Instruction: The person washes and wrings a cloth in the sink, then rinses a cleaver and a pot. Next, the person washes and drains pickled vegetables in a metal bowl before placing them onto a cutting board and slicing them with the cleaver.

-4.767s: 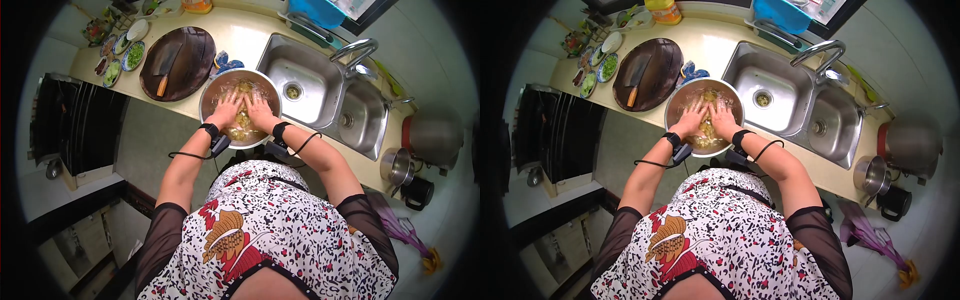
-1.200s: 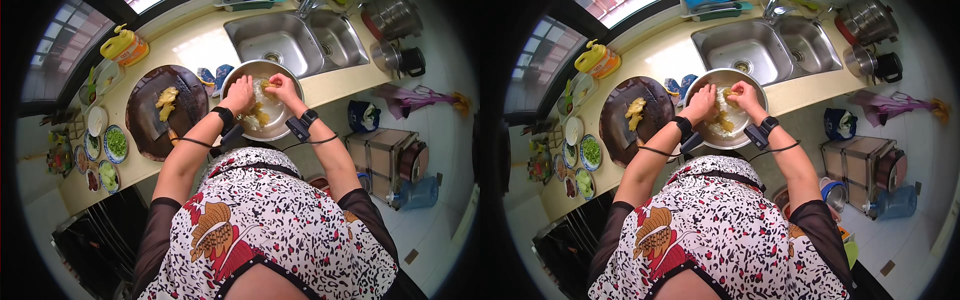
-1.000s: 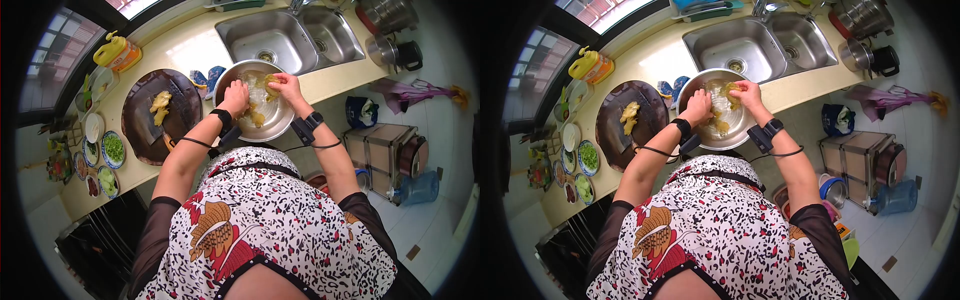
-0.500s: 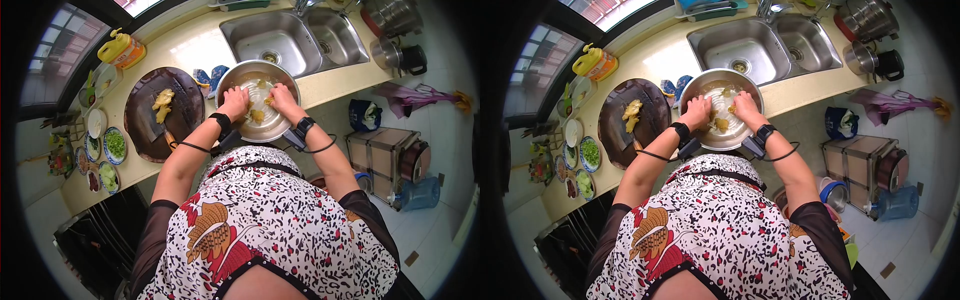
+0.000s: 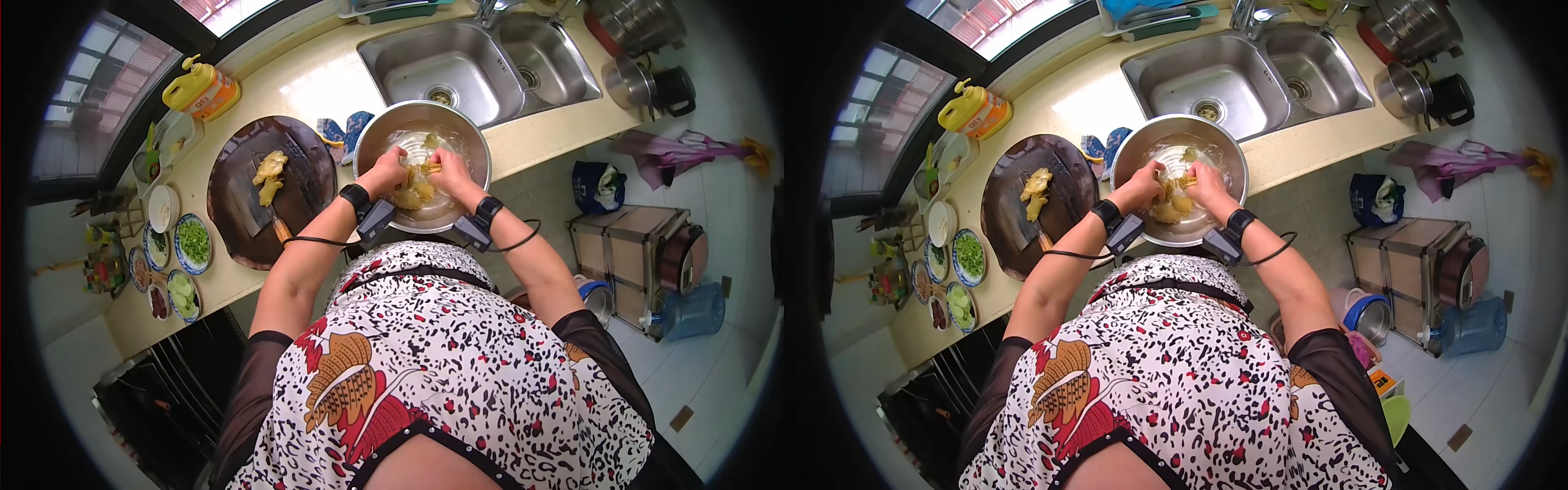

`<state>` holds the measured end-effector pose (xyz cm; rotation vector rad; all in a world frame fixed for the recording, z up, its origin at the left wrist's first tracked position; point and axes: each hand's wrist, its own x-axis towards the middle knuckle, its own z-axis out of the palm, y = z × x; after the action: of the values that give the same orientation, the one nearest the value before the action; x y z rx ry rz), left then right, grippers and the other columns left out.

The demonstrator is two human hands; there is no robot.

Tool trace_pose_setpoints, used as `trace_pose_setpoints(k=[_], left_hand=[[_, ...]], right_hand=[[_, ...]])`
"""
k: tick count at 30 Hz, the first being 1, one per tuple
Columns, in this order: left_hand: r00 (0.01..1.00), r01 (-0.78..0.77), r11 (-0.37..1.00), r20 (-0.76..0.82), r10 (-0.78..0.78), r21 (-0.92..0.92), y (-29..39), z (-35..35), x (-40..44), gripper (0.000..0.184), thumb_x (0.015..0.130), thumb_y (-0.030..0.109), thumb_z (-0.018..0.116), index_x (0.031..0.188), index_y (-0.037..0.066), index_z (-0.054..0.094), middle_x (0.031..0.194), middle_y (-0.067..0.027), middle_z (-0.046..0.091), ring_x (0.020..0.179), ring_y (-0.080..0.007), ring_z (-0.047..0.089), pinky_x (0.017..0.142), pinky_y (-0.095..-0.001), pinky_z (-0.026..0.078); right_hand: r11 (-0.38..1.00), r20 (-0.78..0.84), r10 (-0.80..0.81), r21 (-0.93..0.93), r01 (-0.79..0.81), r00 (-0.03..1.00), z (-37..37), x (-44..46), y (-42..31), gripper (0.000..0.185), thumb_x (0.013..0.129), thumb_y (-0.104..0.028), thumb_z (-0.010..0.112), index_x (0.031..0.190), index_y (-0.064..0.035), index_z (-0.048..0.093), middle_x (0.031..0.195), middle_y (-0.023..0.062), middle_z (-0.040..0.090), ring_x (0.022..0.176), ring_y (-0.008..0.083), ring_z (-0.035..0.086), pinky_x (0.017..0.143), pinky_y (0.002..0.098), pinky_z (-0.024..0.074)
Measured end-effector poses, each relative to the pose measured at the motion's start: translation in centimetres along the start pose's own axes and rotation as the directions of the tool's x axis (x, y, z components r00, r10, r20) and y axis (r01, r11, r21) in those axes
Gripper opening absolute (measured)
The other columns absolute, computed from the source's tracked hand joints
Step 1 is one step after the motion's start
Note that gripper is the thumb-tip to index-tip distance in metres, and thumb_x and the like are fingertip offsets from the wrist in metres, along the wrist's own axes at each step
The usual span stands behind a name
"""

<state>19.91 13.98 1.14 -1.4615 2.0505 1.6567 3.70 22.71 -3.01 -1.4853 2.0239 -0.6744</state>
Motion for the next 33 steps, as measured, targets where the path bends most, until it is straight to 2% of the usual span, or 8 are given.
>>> trace_pose_setpoints(k=[4,9,13,17,21,25,29,33], left_hand=[[0.995,0.098,0.933,0.05,-0.086,-0.347,-1.4,1.1,1.4,0.044,0.078,0.001,0.046,0.121,0.009,0.045,0.091,-0.0112,0.057,0.083,-0.0189,0.056,0.066,-0.0378,0.051],[0.979,0.169,0.51,0.206,0.015,-0.843,-1.3,0.5,-0.3,0.035,0.086,0.009,0.043,0.121,0.012,0.044,0.095,-0.0078,0.055,0.088,-0.0179,0.056,0.07,-0.0437,0.05],[0.981,0.036,0.588,0.142,0.136,-0.808,0.0,0.3,-2.5,0.035,0.088,0.026,0.059,0.117,0.012,0.047,0.101,-0.0054,0.057,0.092,-0.0165,0.059,0.073,-0.0412,0.051],[0.983,-0.029,0.517,0.068,0.168,-0.855,0.3,0.3,-3.0,0.031,0.088,0.02,0.061,0.113,0.006,0.051,0.101,-0.0074,0.059,0.089,-0.0157,0.06,0.072,-0.0309,0.052],[0.961,-0.118,0.417,0.001,0.276,-0.901,-1.3,0.7,-2.2,0.022,0.089,0.011,0.056,0.11,0.002,0.055,0.096,-0.0071,0.061,0.085,-0.0149,0.061,0.074,-0.0277,0.052],[0.979,-0.103,0.612,0.028,0.201,-0.784,-2.2,0.3,-1.9,0.028,0.086,0.008,0.061,0.112,0.001,0.054,0.096,-0.0081,0.061,0.085,-0.0172,0.061,0.071,-0.0319,0.053],[1.0,-0.025,0.673,-0.01,0.027,-0.739,-2.3,0.3,-2.3,0.04,0.081,0.007,0.066,0.118,0.001,0.049,0.095,-0.0098,0.061,0.082,-0.019,0.062,0.064,-0.0349,0.054],[0.999,-0.008,0.652,-0.037,-0.03,-0.758,-2.7,0.5,-2.2,0.05,0.079,0.005,0.067,0.123,0.003,0.043,0.093,-0.0103,0.062,0.08,-0.0197,0.062,0.061,-0.0349,0.054]], right_hand=[[0.99,0.021,0.034,0.137,-0.037,0.999,-0.5,-1.6,-3.1,0.032,0.056,-0.009,0.076,0.079,-0.0036,0.054,0.074,0.0162,0.061,0.073,0.0342,0.061,0.066,0.0395,0.0474],[0.974,-0.078,-0.067,0.212,0.082,0.995,-1.5,-2.1,-5.6,0.027,0.063,-0.006,0.074,0.082,-0.0023,0.054,0.074,0.0146,0.062,0.069,0.0297,0.062,0.063,0.0353,0.0492],[0.914,-0.072,-0.187,0.354,0.2,0.98,-3.1,-2.3,-8.0,0.024,0.069,-0.009,0.071,0.087,-0.001,0.056,0.073,0.0121,0.062,0.069,0.0218,0.064,0.063,0.0311,0.0516],[0.788,-0.092,-0.257,0.556,0.263,0.962,-1.9,-0.8,-6.1,0.018,0.076,-0.008,0.065,0.091,-0.0001,0.058,0.076,0.01,0.064,0.074,0.016,0.066,0.062,0.028,0.054],[0.575,0.19,-0.04,0.807,-0.133,0.981,-3.9,0.8,-5.7,0.016,0.08,-0.007,0.062,0.095,-0.0019,0.058,0.087,0.0117,0.066,0.08,0.0135,0.066,0.059,0.0238,0.0549],[0.989,-0.12,-0.138,-0.065,0.131,0.983,-3.1,2.6,-3.3,0.027,0.073,-0.005,0.064,0.099,-0.0079,0.059,0.089,0.0121,0.06,0.089,0.0262,0.06,0.077,0.0365,0.0506],[0.949,-0.042,-0.155,-0.283,0.137,0.987,-1.4,3.0,-1.6,0.028,0.07,-0.003,0.062,0.097,-0.0082,0.06,0.102,0.0179,0.051,0.104,0.0344,0.047,0.088,0.0405,0.0429],[0.951,0.069,-0.153,-0.262,0.166,0.986,-0.4,3.7,-0.9,0.026,0.07,0.0,0.059,0.095,-0.0045,0.062,0.092,0.0186,0.057,0.087,0.0377,0.056,0.082,0.0414,0.047]])
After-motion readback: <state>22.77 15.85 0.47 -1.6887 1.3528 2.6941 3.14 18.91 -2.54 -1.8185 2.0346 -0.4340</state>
